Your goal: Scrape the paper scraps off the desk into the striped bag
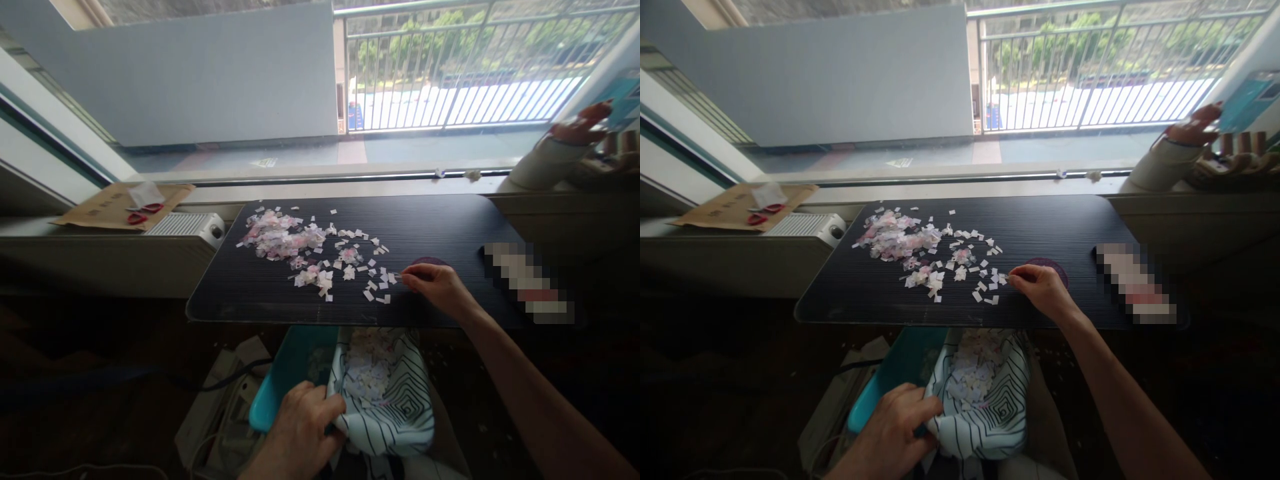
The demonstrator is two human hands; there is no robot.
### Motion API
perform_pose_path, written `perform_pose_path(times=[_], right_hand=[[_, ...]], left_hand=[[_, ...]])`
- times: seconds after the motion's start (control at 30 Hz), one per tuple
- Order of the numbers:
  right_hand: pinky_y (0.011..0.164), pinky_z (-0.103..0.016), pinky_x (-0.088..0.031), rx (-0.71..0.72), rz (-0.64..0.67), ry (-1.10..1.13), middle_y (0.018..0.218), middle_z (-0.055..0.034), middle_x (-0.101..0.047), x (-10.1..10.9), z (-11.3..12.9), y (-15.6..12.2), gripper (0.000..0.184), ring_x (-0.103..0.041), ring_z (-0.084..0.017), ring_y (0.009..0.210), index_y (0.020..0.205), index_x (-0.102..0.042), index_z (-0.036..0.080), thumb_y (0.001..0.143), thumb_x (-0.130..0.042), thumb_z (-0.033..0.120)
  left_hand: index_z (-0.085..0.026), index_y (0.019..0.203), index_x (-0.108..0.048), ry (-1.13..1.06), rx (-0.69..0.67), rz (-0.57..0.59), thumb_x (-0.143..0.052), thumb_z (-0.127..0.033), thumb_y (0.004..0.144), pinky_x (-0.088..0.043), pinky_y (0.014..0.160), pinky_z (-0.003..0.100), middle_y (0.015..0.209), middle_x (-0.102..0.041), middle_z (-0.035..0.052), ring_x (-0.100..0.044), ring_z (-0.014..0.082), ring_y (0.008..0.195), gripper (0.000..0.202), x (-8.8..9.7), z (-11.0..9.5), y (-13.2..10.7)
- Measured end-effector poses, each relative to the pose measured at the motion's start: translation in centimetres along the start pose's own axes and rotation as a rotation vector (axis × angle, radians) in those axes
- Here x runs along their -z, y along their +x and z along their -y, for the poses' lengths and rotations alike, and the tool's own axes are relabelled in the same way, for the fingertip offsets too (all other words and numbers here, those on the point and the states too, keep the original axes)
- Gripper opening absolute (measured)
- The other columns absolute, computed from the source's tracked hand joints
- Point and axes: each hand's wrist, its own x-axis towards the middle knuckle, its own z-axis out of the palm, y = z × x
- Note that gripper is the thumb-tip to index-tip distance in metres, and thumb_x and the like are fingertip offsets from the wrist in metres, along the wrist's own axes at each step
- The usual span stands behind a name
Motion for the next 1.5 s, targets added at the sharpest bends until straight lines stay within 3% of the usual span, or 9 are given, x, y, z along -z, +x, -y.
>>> perform_pose_path(times=[0.23,0.4,0.53,0.77,0.9,1.03,1.17,1.3,1.5], right_hand=[[0.071,-0.026,-0.047,0.212,0.009,-0.376,0.092,-0.0028,-0.069,0.8,1.7,0.2,0.03,-0.062,-0.015,0.076,0.096,-0.071,0.023,0.085,-0.047,0.037],[0.074,-0.038,-0.046,0.069,-0.13,-0.756,0.106,-0.0109,-0.065,3.5,0.4,1.1,0.051,-0.06,-0.027,0.091,0.121,-0.059,0.02,0.079,-0.053,0.048],[0.07,-0.04,-0.045,0.001,-0.067,-0.919,0.11,-0.0157,-0.06,4.6,-0.7,1.6,0.058,-0.055,-0.033,0.097,0.122,-0.058,0.019,0.075,-0.054,0.053],[0.074,-0.035,-0.045,-0.078,-0.055,-0.907,0.104,-0.0152,-0.057,4.2,-0.3,1.7,0.057,-0.057,-0.027,0.089,0.117,-0.06,0.014,0.074,-0.057,0.051],[0.066,-0.031,-0.045,0.074,-0.061,-0.897,0.102,-0.0106,-0.058,3.5,-0.2,0.0,0.045,-0.06,-0.021,0.078,0.123,-0.056,0.02,0.08,-0.051,0.032],[0.066,-0.027,-0.046,0.227,-0.01,-0.81,0.096,-0.0069,-0.063,3.0,0.1,-1.3,0.05,-0.062,-0.019,0.078,0.13,-0.05,0.023,0.08,-0.044,0.015],[0.066,-0.025,-0.047,0.291,-0.036,-0.544,0.087,-0.0026,-0.068,2.6,1.1,-1.1,0.033,-0.063,-0.015,0.071,0.114,-0.059,0.021,0.083,-0.05,0.026],[0.062,-0.023,-0.047,0.337,0.013,-0.488,0.083,-0.0003,-0.07,2.0,2.0,-1.6,0.019,-0.062,-0.013,0.067,0.095,-0.065,0.022,0.082,-0.052,0.027],[0.06,-0.022,-0.048,0.303,0.083,-0.417,0.081,0.0021,-0.07,1.8,1.5,-2.8,0.019,-0.061,-0.012,0.063,0.095,-0.066,0.024,0.081,-0.055,0.032]], left_hand=[[-0.02,0.073,-0.056,0.008,-0.029,-0.029,-0.055,-0.006,0.068,-0.033,0.065,0.028,0.072,-0.058,-0.0016,-0.052,0.0168,0.069,0.015,-0.2,0.1,-0.1],[-0.02,0.073,-0.055,-0.013,-0.017,-0.022,-0.056,-0.007,0.069,-0.032,0.066,0.028,0.072,-0.057,-0.0021,-0.051,0.0167,0.071,0.014,-0.4,0.1,-0.2],[-0.021,0.073,-0.055,-0.038,-0.013,-0.014,-0.057,-0.009,0.072,-0.032,0.069,0.028,0.073,-0.057,-0.0027,-0.05,0.0165,0.073,0.012,-0.5,0.1,-0.2],[-0.021,0.075,-0.057,-0.005,-0.024,-0.025,-0.058,-0.011,0.072,-0.031,0.066,0.028,0.073,-0.058,-0.0019,-0.049,0.017,0.073,0.011,-0.3,0.0,-0.1],[-0.021,0.074,-0.057,-0.012,-0.027,-0.026,-0.059,-0.011,0.072,-0.031,0.066,0.028,0.073,-0.058,-0.002,-0.05,0.0165,0.071,0.011,-0.4,0.0,-0.2],[-0.021,0.074,-0.057,-0.009,-0.016,-0.032,-0.059,-0.011,0.071,-0.032,0.067,0.028,0.071,-0.058,-0.0022,-0.052,0.0167,0.07,0.011,-0.2,-0.2,-0.2],[-0.021,0.074,-0.057,0.01,-0.03,-0.031,-0.059,-0.011,0.07,-0.032,0.065,0.028,0.069,-0.058,-0.0023,-0.052,0.017,0.069,0.011,0.2,-0.4,-0.1],[-0.021,0.073,-0.056,0.001,-0.035,-0.047,-0.058,-0.01,0.069,-0.032,0.066,0.028,0.069,-0.056,-0.0024,-0.052,0.0164,0.068,0.012,0.2,-0.3,0.0],[-0.02,0.074,-0.056,-0.023,-0.045,-0.049,-0.059,-0.01,0.071,-0.033,0.068,0.029,0.07,-0.056,-0.0024,-0.051,0.0162,0.069,0.012,0.3,-0.2,0.0]])
